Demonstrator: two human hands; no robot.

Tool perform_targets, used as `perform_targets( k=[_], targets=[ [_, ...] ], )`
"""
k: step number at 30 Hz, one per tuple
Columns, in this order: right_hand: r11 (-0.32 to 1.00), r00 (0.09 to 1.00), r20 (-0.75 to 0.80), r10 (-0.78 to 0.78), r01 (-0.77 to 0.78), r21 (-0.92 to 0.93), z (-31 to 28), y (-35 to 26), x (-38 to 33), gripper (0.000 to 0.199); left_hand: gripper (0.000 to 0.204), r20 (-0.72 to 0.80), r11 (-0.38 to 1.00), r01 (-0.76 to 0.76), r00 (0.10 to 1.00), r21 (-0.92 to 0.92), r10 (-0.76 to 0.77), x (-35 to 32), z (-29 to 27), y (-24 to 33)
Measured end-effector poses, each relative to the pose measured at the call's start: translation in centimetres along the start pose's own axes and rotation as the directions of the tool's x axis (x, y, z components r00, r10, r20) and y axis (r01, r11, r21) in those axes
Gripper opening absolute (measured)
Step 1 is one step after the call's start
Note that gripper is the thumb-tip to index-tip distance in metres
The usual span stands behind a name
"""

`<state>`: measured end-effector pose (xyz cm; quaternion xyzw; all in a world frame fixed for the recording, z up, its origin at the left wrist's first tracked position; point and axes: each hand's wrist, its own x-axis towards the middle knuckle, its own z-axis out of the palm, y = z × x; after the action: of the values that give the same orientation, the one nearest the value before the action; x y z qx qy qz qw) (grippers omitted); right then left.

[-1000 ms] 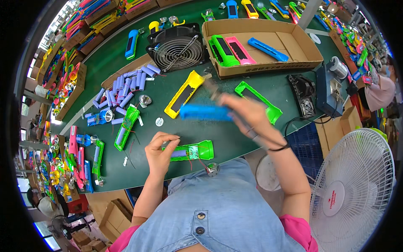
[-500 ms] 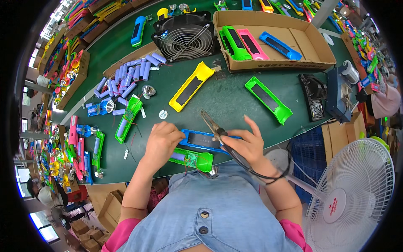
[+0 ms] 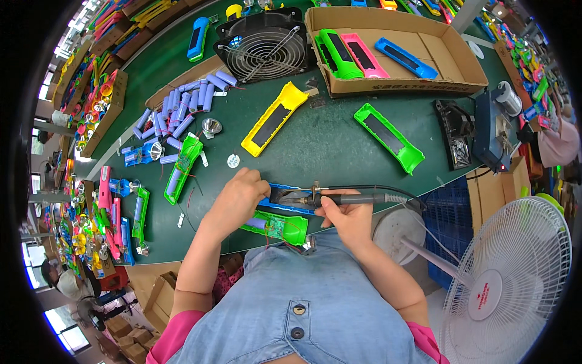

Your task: The person assembles flashlights by placing internal components into the plastic casings, soldering wiring connections using a soldering iron, fitting the casing pieces together, and placing the assembled flashlights onto the conveyor belt.

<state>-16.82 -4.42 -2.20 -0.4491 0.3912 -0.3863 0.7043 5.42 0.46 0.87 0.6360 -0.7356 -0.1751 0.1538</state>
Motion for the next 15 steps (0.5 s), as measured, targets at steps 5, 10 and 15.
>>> perform_targets(
  k=[5, 10, 15],
  targets=[
    [0.998, 0.998, -0.043, 0.05, -0.051, -0.025, 0.24, 0.12, -0.08, 0.013, 0.005, 0.016, 1.0, 0.024, 1.0, -0.015, -0.023, 0.11, -0.06, 0.4],
    [0.992, 0.997, -0.033, 0.066, -0.069, -0.105, 0.61, 0.14, 0.29, 0.012, 0.005, 0.014, 0.999, 0.042, 0.999, 0.016, -0.043, 0.13, 0.14, 0.64],
    [0.994, 0.999, -0.022, 0.04, -0.042, -0.102, 0.57, 0.55, 0.25, 0.012, 0.006, 0.013, 0.996, 0.048, 0.999, 0.078, -0.049, 0.17, 0.24, 0.95]
  ],
)
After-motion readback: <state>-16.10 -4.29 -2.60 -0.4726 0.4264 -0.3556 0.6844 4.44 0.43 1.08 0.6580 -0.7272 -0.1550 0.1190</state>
